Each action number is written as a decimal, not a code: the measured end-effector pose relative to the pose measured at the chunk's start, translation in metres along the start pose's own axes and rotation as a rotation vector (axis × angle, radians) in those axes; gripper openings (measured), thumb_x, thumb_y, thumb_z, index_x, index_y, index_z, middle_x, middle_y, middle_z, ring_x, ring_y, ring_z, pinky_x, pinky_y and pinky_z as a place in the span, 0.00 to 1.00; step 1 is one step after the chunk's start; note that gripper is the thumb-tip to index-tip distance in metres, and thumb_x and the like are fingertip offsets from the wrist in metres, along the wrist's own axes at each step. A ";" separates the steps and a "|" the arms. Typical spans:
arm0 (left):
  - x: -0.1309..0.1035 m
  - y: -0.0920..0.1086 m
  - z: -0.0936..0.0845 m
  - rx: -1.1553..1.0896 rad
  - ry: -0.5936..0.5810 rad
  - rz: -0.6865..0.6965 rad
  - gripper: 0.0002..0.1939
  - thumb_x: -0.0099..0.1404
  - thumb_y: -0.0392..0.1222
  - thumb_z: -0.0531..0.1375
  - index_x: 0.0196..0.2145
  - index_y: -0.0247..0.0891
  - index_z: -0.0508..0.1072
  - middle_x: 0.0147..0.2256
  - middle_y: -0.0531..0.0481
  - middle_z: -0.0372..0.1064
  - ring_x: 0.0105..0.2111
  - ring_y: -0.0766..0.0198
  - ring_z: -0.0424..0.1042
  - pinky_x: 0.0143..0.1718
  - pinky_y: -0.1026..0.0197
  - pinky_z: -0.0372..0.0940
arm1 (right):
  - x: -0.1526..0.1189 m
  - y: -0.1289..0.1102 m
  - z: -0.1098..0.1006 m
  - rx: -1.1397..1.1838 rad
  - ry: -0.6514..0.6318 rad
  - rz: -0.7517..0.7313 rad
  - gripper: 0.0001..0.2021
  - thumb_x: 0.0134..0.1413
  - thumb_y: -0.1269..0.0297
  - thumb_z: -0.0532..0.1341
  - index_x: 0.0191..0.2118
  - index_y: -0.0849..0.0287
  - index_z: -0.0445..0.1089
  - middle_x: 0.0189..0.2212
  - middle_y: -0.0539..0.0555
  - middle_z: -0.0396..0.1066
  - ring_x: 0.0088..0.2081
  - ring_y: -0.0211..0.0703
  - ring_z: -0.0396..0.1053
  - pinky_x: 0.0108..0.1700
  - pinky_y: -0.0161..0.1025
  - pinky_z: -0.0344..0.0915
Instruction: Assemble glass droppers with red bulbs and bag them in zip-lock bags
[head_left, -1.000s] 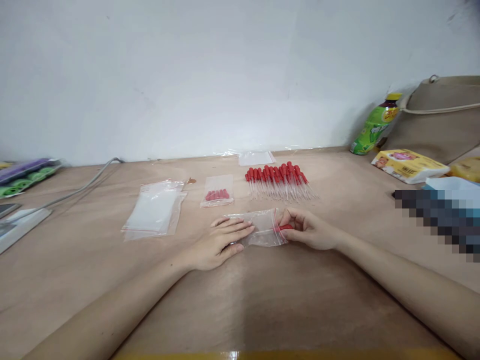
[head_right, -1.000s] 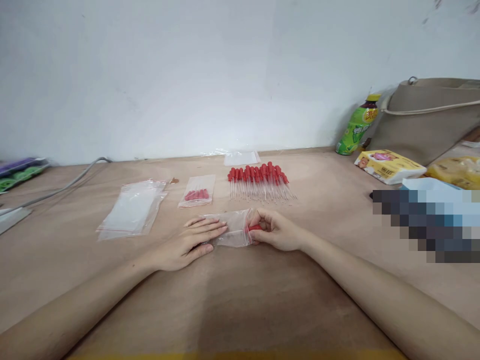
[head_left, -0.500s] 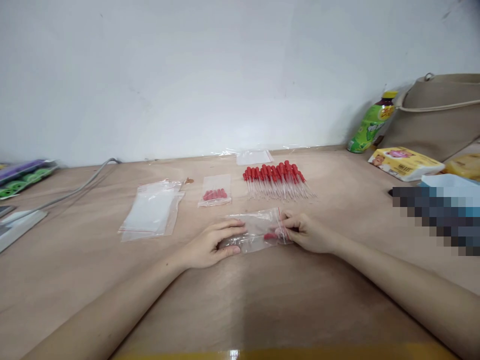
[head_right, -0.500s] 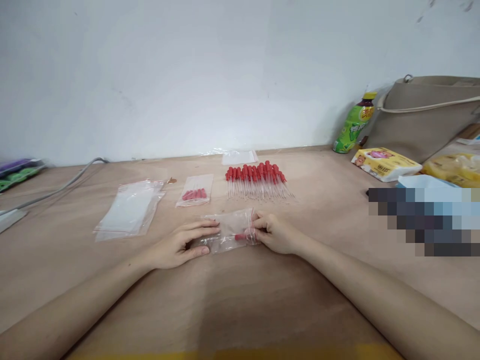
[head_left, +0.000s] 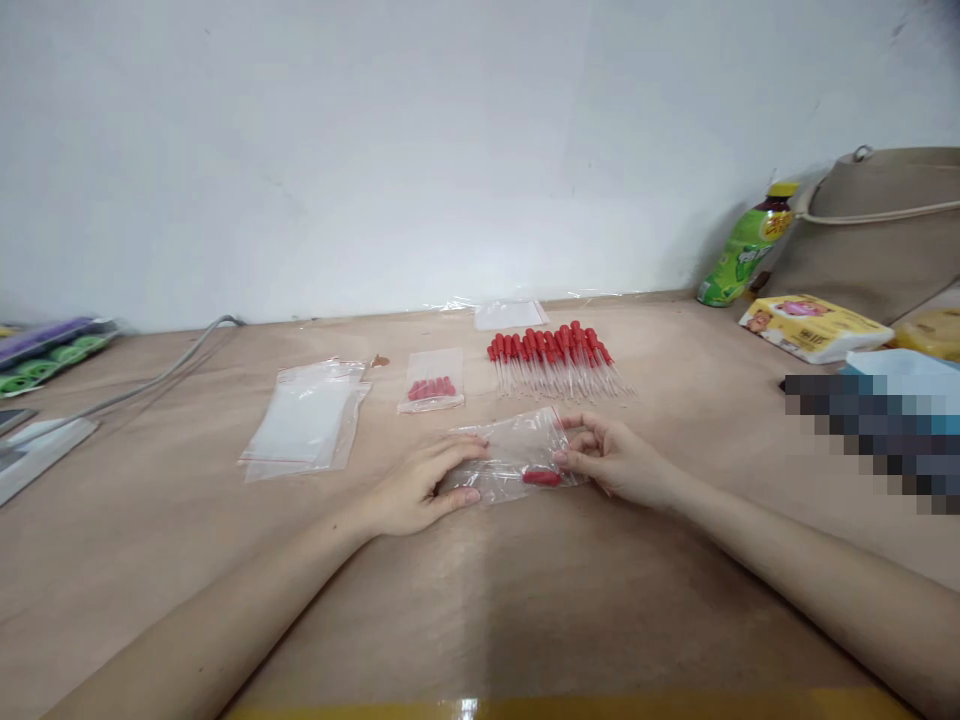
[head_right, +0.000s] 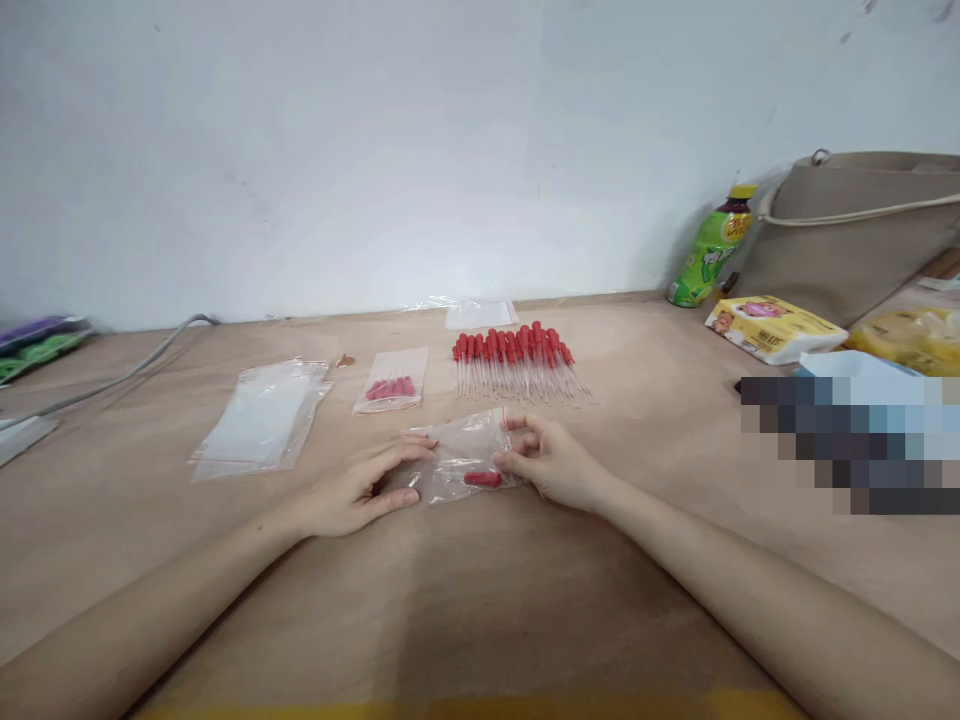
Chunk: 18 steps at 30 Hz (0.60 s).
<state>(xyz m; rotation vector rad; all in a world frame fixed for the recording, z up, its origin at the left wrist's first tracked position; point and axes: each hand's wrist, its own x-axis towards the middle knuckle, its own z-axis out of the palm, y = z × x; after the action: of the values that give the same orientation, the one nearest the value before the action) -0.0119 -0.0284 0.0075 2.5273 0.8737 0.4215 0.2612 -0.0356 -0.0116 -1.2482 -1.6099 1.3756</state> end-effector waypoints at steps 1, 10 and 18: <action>0.000 0.001 -0.001 -0.005 -0.010 -0.004 0.17 0.64 0.45 0.54 0.50 0.41 0.62 0.56 0.45 0.57 0.56 0.58 0.56 0.55 0.52 0.54 | 0.002 0.001 -0.002 -0.017 0.049 0.028 0.28 0.43 0.54 0.63 0.49 0.59 0.55 0.19 0.42 0.62 0.16 0.30 0.56 0.17 0.30 0.52; 0.001 0.003 -0.002 -0.054 0.008 -0.024 0.06 0.66 0.43 0.51 0.38 0.39 0.63 0.53 0.44 0.59 0.53 0.59 0.59 0.51 0.54 0.57 | 0.062 -0.015 -0.053 -0.633 0.561 -0.160 0.10 0.44 0.58 0.59 0.29 0.59 0.70 0.21 0.49 0.67 0.24 0.37 0.63 0.27 0.35 0.57; 0.001 0.003 -0.002 0.049 -0.011 0.046 0.13 0.66 0.41 0.49 0.47 0.42 0.67 0.55 0.46 0.58 0.56 0.58 0.56 0.55 0.51 0.54 | 0.132 -0.032 -0.055 -1.111 0.671 -0.270 0.16 0.53 0.57 0.53 0.41 0.56 0.73 0.38 0.59 0.66 0.40 0.48 0.61 0.39 0.42 0.56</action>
<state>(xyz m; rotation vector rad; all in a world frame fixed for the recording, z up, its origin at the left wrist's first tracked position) -0.0106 -0.0293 0.0105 2.5969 0.8326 0.4051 0.2622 0.1075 0.0191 -1.7117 -1.9184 -0.2516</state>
